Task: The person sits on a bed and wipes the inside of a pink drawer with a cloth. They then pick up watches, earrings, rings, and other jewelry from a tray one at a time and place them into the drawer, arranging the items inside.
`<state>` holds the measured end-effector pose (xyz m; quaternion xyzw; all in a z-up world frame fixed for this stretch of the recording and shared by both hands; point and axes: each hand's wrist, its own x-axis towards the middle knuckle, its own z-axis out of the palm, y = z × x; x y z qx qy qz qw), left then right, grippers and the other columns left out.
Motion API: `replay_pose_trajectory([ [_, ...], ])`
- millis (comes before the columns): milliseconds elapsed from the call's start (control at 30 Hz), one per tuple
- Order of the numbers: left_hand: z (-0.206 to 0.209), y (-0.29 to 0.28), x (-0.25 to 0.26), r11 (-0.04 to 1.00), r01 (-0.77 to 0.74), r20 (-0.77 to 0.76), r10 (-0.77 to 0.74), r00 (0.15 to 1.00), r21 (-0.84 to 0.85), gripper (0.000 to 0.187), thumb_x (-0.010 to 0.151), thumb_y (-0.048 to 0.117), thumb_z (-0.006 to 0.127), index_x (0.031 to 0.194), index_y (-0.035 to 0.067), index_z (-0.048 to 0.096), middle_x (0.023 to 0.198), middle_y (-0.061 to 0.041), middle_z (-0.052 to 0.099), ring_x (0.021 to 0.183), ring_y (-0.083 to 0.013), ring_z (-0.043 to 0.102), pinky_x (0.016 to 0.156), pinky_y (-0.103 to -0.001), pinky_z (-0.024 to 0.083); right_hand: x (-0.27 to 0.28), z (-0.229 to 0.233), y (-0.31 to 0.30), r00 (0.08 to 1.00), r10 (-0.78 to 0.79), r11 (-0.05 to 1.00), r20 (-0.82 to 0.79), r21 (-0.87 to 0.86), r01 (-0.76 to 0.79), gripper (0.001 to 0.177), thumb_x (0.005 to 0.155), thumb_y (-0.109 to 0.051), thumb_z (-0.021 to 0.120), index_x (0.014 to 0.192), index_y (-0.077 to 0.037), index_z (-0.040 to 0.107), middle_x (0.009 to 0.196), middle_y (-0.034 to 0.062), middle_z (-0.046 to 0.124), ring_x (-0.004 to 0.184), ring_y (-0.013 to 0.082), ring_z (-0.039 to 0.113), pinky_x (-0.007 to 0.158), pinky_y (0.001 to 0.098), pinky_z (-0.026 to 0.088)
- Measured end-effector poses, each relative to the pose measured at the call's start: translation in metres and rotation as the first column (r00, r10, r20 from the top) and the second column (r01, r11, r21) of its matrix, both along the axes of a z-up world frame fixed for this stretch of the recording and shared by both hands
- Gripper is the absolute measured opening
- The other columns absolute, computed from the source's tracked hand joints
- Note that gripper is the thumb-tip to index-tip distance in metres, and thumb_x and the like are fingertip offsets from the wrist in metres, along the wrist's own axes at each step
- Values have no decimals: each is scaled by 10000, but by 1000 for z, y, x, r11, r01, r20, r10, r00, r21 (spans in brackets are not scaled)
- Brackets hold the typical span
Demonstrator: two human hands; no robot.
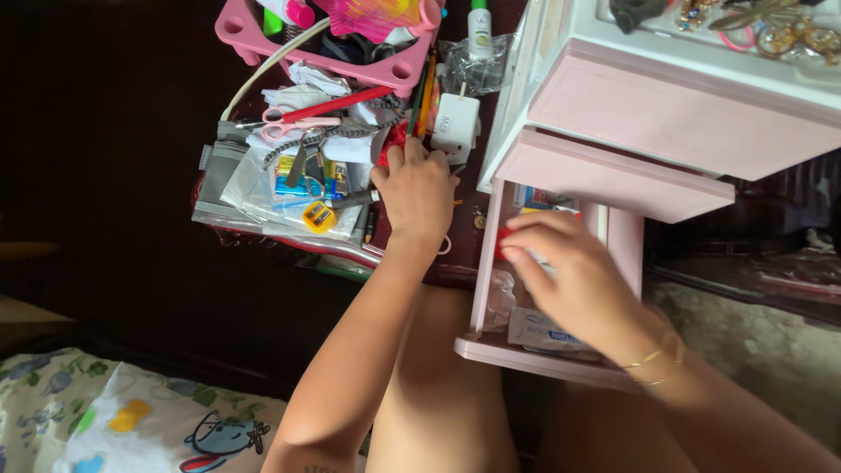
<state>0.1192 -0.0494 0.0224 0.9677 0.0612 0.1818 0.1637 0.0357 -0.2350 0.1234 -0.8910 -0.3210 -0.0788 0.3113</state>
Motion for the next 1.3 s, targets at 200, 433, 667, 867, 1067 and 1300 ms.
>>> replay_pose_trajectory([
  [200,50,3,-51,949,111,72,-94,993,-294,210,813,287,815,844,110,707,864,-39,709,868,-277,669,787,-484,443,-12,2,-49,960,-231,943,-161,204,261,152,982,-57,694,1127,-12,705,1052,69,738,916,136,698,829,263,552],
  [433,76,-45,-104,669,475,102,-517,850,-572,92,870,147,730,937,85,717,867,-143,737,787,-346,721,689,-448,556,-29,0,-83,899,-272,843,-343,364,395,155,1022,-44,659,1166,0,691,1072,38,745,966,62,679,868,218,556],
  [667,43,-93,-90,781,585,-330,-624,709,-220,109,884,47,637,947,70,723,893,-195,729,871,-365,732,730,-462,597,-42,3,-103,892,-327,853,-312,310,421,141,1030,-78,659,1147,-16,709,1017,24,753,890,48,661,795,199,521],
  [867,50,-73,-96,763,452,-15,-516,856,-462,157,837,77,715,989,57,746,962,-189,740,877,-381,706,730,-472,546,-43,3,-100,875,-369,866,-313,226,446,149,1014,-95,691,1138,-29,740,960,38,762,759,64,578,666,210,450],
  [1067,67,-30,-115,623,332,123,-354,927,-709,216,863,74,744,1069,14,718,923,-150,748,813,-265,747,725,-352,578,-35,7,-70,938,-186,921,-292,281,271,165,995,-103,668,1135,-32,717,1036,40,771,914,59,714,776,223,562],
  [1300,45,11,-121,738,213,135,-164,977,-640,200,871,91,756,1048,4,724,909,-151,733,757,-264,730,684,-357,567,-9,-4,7,990,88,991,-106,113,-76,158,928,-51,695,1082,-30,722,1047,127,735,936,317,718,806,384,565],
])
